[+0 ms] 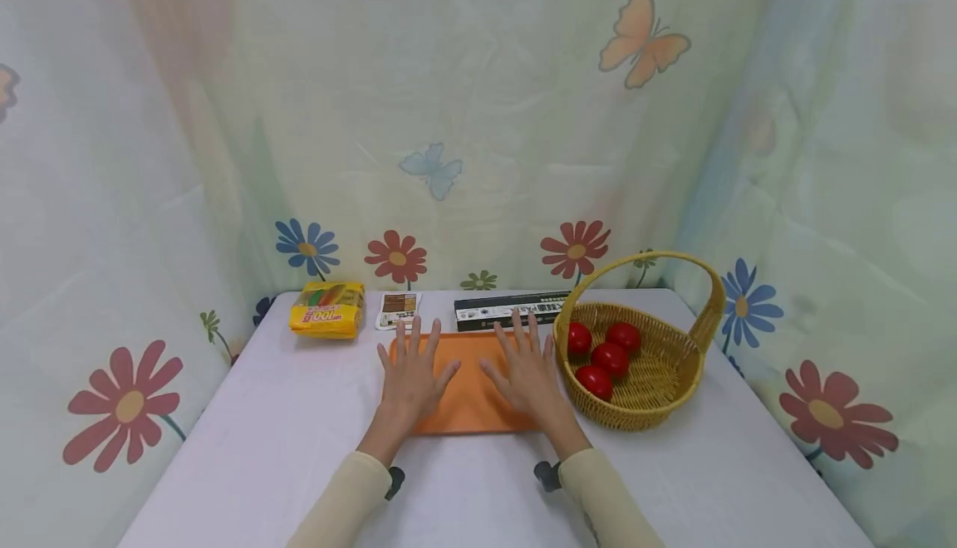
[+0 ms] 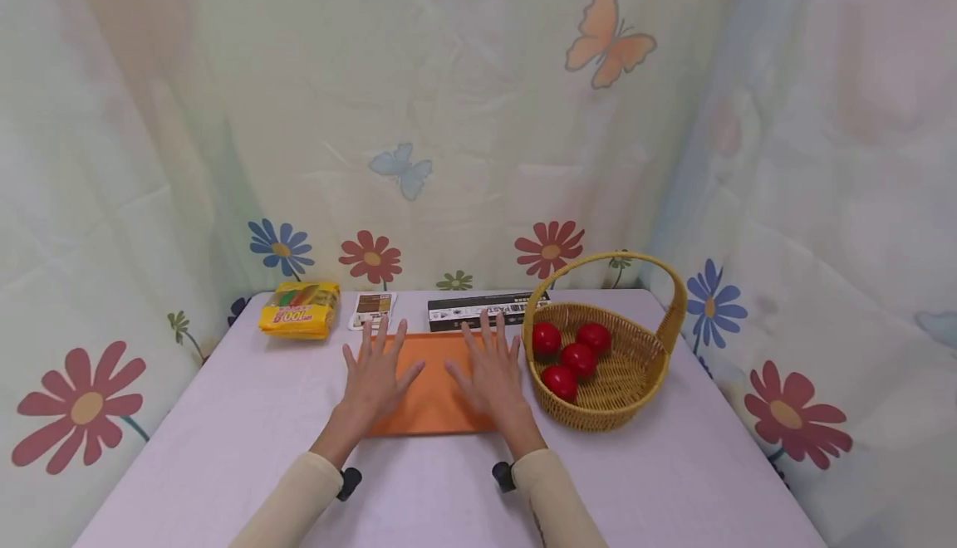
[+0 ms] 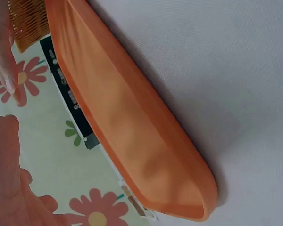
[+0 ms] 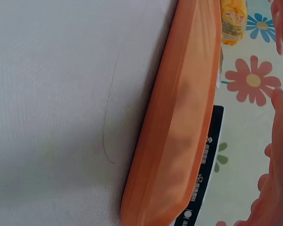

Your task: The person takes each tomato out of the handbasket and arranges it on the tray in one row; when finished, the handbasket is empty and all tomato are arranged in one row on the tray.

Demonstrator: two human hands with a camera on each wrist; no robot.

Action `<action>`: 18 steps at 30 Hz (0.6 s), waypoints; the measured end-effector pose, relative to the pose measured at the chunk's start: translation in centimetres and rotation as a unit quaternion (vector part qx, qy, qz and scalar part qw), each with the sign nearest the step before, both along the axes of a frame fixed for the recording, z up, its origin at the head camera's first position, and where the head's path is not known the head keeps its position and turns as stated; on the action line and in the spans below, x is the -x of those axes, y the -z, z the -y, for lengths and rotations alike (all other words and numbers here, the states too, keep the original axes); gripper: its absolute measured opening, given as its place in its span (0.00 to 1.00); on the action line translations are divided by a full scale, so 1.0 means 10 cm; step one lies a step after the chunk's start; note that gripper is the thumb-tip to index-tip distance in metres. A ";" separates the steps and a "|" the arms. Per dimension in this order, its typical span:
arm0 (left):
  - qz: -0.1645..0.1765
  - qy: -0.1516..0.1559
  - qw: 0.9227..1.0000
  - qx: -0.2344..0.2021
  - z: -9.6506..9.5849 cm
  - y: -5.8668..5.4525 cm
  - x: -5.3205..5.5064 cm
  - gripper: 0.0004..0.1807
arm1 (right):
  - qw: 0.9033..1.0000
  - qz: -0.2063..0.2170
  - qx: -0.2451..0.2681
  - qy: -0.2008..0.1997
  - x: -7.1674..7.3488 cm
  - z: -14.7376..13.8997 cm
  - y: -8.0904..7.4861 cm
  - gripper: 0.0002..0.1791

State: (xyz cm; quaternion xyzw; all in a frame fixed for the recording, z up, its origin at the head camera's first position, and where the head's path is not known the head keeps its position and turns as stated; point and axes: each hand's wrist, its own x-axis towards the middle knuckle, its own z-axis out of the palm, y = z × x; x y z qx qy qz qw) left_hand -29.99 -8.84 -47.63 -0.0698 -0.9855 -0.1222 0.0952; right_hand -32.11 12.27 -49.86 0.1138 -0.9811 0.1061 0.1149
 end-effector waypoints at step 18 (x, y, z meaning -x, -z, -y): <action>0.163 0.032 0.978 -0.128 0.86 0.14 -0.32 0.64 | 0.948 0.171 0.216 -0.161 -0.37 -0.93 -1.02 0.20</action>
